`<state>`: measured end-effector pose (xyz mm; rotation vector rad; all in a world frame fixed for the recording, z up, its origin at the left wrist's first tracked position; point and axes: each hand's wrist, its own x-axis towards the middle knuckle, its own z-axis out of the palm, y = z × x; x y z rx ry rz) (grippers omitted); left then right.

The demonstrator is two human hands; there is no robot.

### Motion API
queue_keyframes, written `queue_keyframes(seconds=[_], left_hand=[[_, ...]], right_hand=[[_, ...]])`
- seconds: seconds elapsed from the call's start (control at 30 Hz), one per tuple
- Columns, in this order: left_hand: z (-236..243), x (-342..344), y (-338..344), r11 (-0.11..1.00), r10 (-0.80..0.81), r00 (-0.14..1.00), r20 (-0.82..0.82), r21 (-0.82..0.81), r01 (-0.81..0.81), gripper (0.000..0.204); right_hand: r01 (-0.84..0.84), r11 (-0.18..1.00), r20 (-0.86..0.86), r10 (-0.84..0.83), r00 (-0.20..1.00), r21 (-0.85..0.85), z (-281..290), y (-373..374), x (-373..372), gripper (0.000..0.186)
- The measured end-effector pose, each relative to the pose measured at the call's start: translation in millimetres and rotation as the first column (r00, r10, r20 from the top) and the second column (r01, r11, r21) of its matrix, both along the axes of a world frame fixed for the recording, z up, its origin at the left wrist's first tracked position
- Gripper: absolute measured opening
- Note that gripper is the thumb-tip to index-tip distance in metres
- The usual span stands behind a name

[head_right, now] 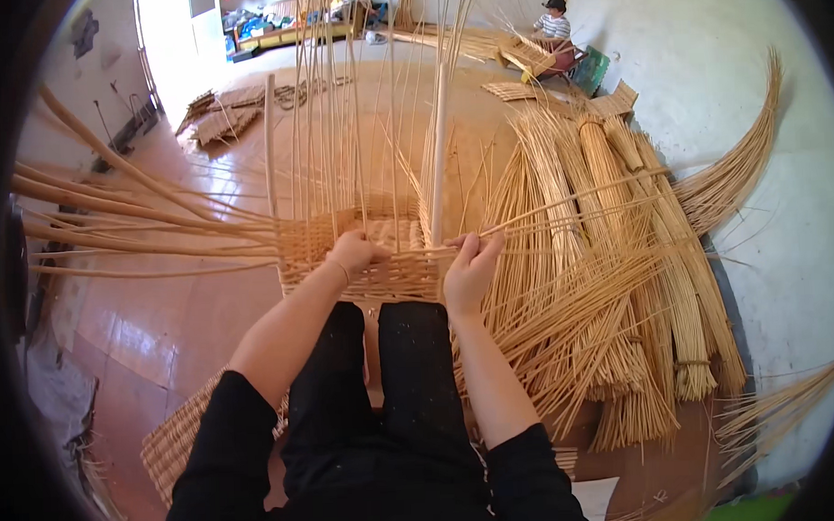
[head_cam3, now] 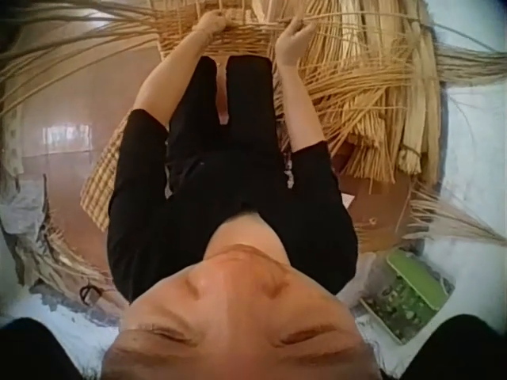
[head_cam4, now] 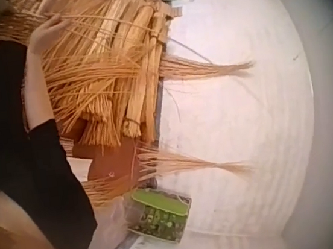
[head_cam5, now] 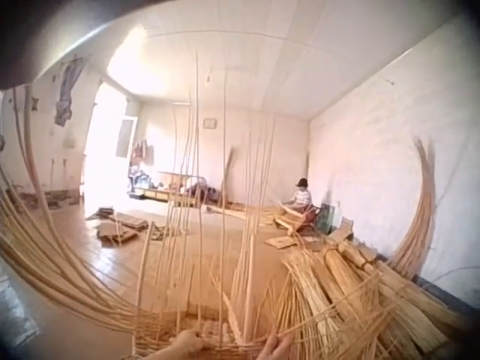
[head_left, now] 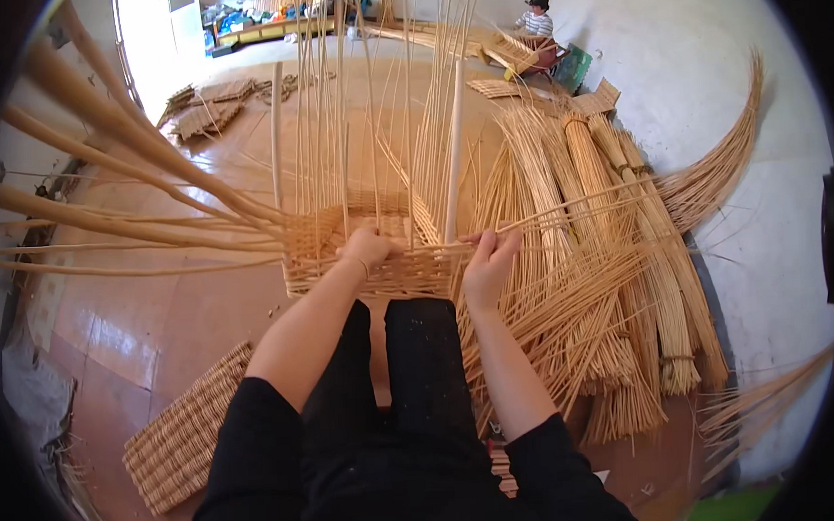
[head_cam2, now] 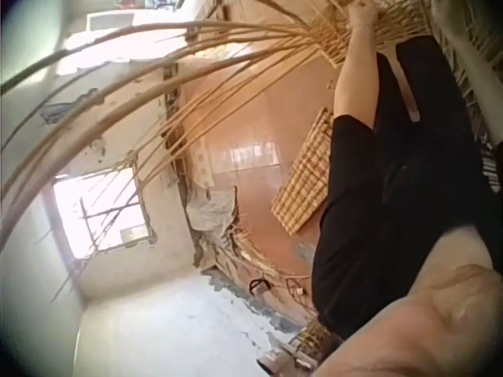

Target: Weaving a large rectangular basket using long wicker stalks.

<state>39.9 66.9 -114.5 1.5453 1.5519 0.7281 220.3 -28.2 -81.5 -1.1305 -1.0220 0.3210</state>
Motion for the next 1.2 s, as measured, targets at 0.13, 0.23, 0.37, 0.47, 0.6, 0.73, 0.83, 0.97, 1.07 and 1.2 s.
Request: queue_keyframes(seconds=[0.13, 0.23, 0.37, 0.47, 0.6, 0.73, 0.83, 0.97, 1.07, 1.2], left_hand=[[11, 12, -11, 0.996, 0.035, 0.999, 0.038, -0.089, -0.032, 0.054], [44, 24, -32, 0.987, 0.140, 0.975, -0.175, -0.052, -0.151, 0.068], [61, 25, -43, 0.983, 0.104, 0.955, -0.279, -0.120, -0.142, 0.074], [36, 15, -31, 0.991, 0.102, 0.963, -0.249, -0.057, -0.120, 0.072], [27, 15, -33, 0.997, 0.074, 0.964, -0.256, 0.009, -0.074, 0.070], [14, 8, -30, 0.998, 0.016, 0.975, -0.221, 0.055, -0.004, 0.064], [39, 8, -10, 0.945, -0.153, 0.969, -0.193, 0.258, 0.201, 0.052], [81, -7, 18, 0.924, -0.198, 0.947, 0.254, 0.371, 0.094, 0.059], [62, -7, 36, 0.923, -0.377, 0.656, 0.654, 0.325, 0.206, 0.063], [59, -9, 31, 0.886, -0.463, 0.589, 0.662, 0.369, 0.282, 0.050]], right_hand=[[-0.033, 0.995, 0.003, 0.033, 0.999, -0.089, 1, 2, 8, 0.022], [0.006, 0.996, 0.035, -0.003, 0.999, -0.086, 10, -11, 1, 0.019], [-0.028, 0.999, 0.063, 0.030, 0.998, -0.030, 27, -37, -16, 0.013], [-0.157, 0.973, -0.362, 0.087, 0.928, -0.167, 15, -35, 13, 0.019], [0.042, 0.906, 0.299, 0.096, 0.949, -0.421, 12, -46, -4, 0.027], [0.185, 0.935, 0.802, 0.144, 0.579, -0.302, 20, 7, -38, 0.030], [0.294, 0.944, 0.809, -0.053, 0.586, -0.152, -25, 34, -28, 0.020], [0.207, 0.956, 0.664, -0.018, 0.747, -0.207, -26, 35, -49, 0.019], [0.264, 0.949, 0.658, -0.089, 0.747, -0.172, -17, 31, -48, 0.024], [0.243, 0.941, 0.642, -0.036, 0.766, -0.237, -9, 20, -40, 0.038]])
